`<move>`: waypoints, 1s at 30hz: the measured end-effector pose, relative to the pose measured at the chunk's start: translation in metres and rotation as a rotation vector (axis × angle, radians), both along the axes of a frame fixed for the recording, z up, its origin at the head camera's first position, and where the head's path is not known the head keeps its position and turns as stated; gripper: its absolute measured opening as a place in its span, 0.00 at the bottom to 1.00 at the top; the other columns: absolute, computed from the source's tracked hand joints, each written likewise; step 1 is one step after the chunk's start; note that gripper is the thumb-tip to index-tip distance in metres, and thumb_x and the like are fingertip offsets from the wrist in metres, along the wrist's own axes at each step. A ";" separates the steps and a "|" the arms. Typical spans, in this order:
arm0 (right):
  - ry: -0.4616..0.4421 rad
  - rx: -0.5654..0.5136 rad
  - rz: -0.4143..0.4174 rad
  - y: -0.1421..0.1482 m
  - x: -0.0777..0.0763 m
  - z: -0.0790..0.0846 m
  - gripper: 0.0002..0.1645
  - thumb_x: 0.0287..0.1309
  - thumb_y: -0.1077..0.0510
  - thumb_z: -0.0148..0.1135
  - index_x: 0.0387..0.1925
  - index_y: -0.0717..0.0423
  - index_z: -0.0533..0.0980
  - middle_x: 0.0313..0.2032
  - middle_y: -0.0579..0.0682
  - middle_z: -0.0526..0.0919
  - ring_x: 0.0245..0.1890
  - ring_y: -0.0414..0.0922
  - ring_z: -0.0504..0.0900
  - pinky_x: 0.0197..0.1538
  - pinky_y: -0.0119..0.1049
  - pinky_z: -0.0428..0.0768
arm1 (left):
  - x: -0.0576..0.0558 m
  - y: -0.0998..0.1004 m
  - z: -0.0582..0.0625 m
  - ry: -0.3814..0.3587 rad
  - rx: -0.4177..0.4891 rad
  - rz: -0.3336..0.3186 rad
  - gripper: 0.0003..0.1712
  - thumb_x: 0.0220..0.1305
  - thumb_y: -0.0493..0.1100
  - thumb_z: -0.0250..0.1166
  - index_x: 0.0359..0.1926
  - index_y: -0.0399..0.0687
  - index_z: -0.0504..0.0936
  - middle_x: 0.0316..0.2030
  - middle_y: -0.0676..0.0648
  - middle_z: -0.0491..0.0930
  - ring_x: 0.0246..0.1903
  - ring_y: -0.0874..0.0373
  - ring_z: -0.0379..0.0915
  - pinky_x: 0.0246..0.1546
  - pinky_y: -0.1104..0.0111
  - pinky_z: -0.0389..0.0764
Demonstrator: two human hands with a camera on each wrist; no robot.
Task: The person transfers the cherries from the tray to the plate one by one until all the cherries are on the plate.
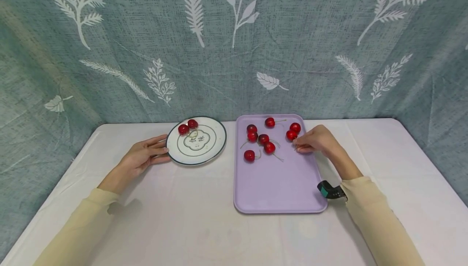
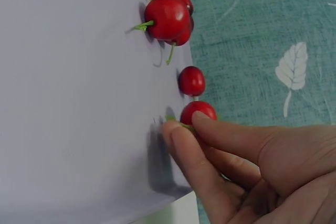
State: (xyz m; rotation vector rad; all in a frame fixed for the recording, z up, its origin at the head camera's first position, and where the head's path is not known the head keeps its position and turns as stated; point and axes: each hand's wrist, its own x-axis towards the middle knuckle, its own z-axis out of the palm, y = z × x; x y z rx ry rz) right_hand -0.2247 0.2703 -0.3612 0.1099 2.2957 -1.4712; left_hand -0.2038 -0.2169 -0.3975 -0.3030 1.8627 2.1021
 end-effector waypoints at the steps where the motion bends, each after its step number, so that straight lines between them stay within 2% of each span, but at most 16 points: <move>1: 0.008 -0.005 -0.004 0.000 0.000 0.001 0.19 0.63 0.64 0.63 0.48 0.80 0.77 0.25 0.47 0.87 0.25 0.36 0.85 0.36 0.28 0.88 | 0.000 0.000 0.000 0.001 -0.002 0.000 0.38 0.68 0.25 0.56 0.75 0.40 0.54 0.72 0.33 0.55 0.38 0.62 0.83 0.47 0.66 0.86; 8: 0.066 -0.090 -0.027 -0.003 -0.002 0.003 0.23 0.65 0.65 0.61 0.52 0.83 0.72 0.26 0.45 0.87 0.27 0.35 0.85 0.39 0.28 0.88 | 0.001 0.000 0.000 0.002 -0.008 0.003 0.38 0.68 0.25 0.56 0.75 0.40 0.54 0.72 0.33 0.55 0.37 0.62 0.83 0.48 0.66 0.86; 17: 0.123 -0.143 -0.066 -0.013 -0.011 0.007 0.27 0.66 0.62 0.61 0.58 0.80 0.70 0.29 0.42 0.87 0.31 0.34 0.86 0.47 0.33 0.87 | -0.001 0.000 0.000 0.000 -0.004 0.007 0.38 0.67 0.25 0.56 0.75 0.40 0.55 0.72 0.33 0.56 0.37 0.61 0.83 0.47 0.66 0.86; 25: 0.134 -0.232 -0.101 -0.037 -0.020 0.011 0.27 0.65 0.64 0.62 0.59 0.80 0.69 0.29 0.43 0.87 0.32 0.35 0.87 0.52 0.36 0.84 | -0.001 0.001 0.000 -0.012 0.003 0.017 0.39 0.67 0.25 0.56 0.76 0.41 0.54 0.72 0.33 0.55 0.36 0.61 0.83 0.47 0.66 0.86; 30: 0.133 -0.264 -0.092 -0.056 -0.025 0.011 0.26 0.65 0.65 0.62 0.59 0.79 0.70 0.30 0.46 0.87 0.31 0.37 0.87 0.54 0.39 0.83 | 0.000 0.001 -0.001 -0.007 0.006 0.012 0.39 0.67 0.25 0.56 0.75 0.41 0.55 0.72 0.33 0.55 0.37 0.61 0.83 0.47 0.66 0.86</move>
